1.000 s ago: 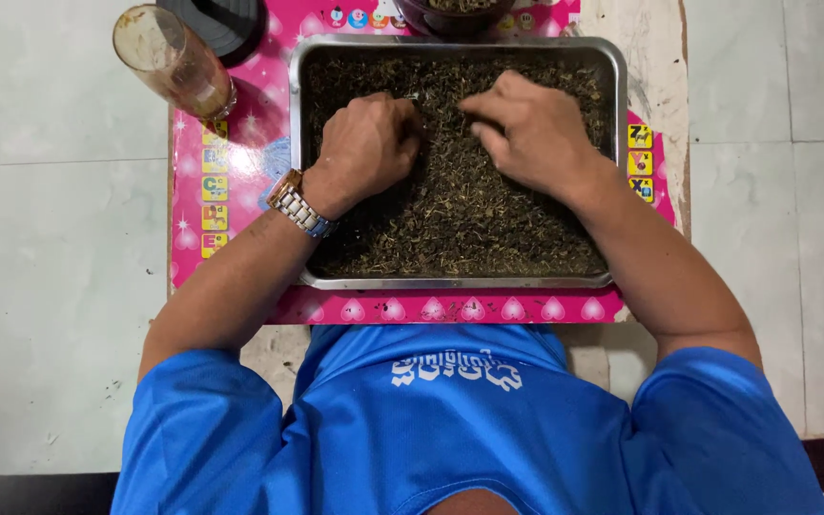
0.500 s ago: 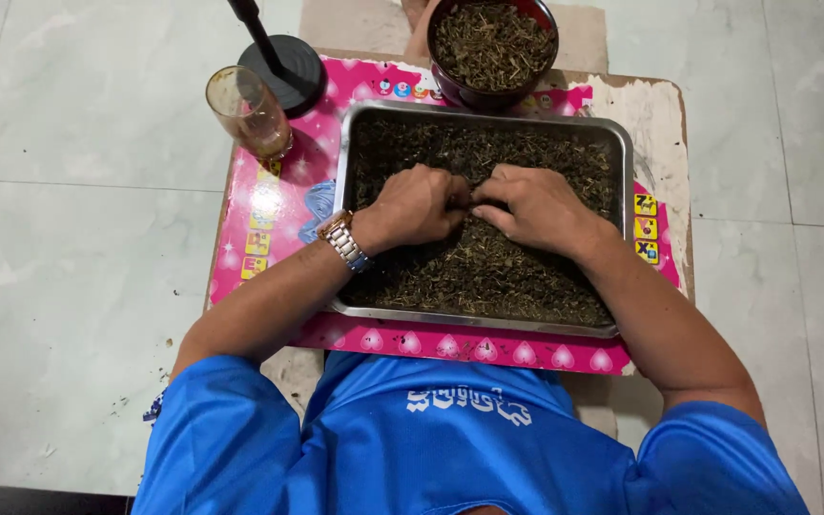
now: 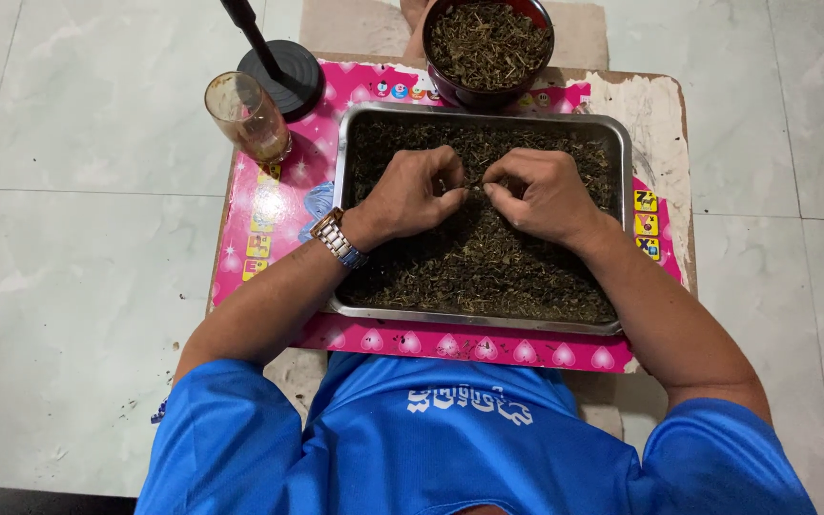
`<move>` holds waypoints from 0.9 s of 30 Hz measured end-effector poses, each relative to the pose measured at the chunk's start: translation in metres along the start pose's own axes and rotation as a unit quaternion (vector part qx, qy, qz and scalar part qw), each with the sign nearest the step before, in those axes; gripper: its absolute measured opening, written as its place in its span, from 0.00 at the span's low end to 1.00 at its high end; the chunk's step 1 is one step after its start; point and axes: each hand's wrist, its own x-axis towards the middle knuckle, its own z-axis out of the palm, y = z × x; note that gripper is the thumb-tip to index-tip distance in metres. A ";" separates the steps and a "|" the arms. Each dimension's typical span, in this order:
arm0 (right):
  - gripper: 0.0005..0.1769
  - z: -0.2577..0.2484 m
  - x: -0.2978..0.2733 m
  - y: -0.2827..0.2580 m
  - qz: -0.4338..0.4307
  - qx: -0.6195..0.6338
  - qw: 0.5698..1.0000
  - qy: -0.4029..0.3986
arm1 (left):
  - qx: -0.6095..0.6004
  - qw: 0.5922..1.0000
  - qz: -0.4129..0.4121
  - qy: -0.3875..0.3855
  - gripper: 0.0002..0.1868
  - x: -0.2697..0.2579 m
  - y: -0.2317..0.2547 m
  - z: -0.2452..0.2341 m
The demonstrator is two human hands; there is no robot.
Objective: Sorting through dried tea leaves in a metal tray to remove stems and debris
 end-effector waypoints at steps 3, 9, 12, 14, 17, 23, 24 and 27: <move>0.04 0.000 -0.002 -0.002 0.018 0.039 0.999 -0.002 | -0.008 1.000 0.026 -0.005 0.04 0.000 0.007 -0.001; 0.02 -0.004 0.006 -0.019 0.009 0.061 0.998 -0.007 | 0.011 0.997 0.080 0.000 0.03 0.000 0.013 -0.003; 0.03 -0.004 0.007 -0.021 0.017 0.074 0.997 -0.011 | 0.015 0.996 0.087 -0.002 0.04 0.000 0.013 -0.002; 0.04 -0.001 0.005 -0.018 0.030 0.076 0.996 -0.021 | 0.012 0.996 0.084 -0.006 0.05 -0.002 0.012 -0.002; 0.02 0.002 0.001 -0.013 0.020 0.055 0.998 -0.026 | 0.045 0.994 0.101 -0.027 0.06 -0.002 0.011 -0.001; 0.02 0.000 0.002 -0.011 0.020 0.107 0.994 -0.014 | 0.044 0.995 0.086 -0.016 0.07 -0.002 0.019 -0.001; 0.02 0.000 0.001 -0.008 0.033 0.126 0.991 -0.008 | 0.047 0.997 0.066 -0.012 0.08 -0.001 0.018 -0.002; 0.02 0.000 -0.002 -0.003 0.051 0.146 0.988 -0.001 | 0.068 0.997 0.029 -0.007 0.09 -0.002 0.006 0.000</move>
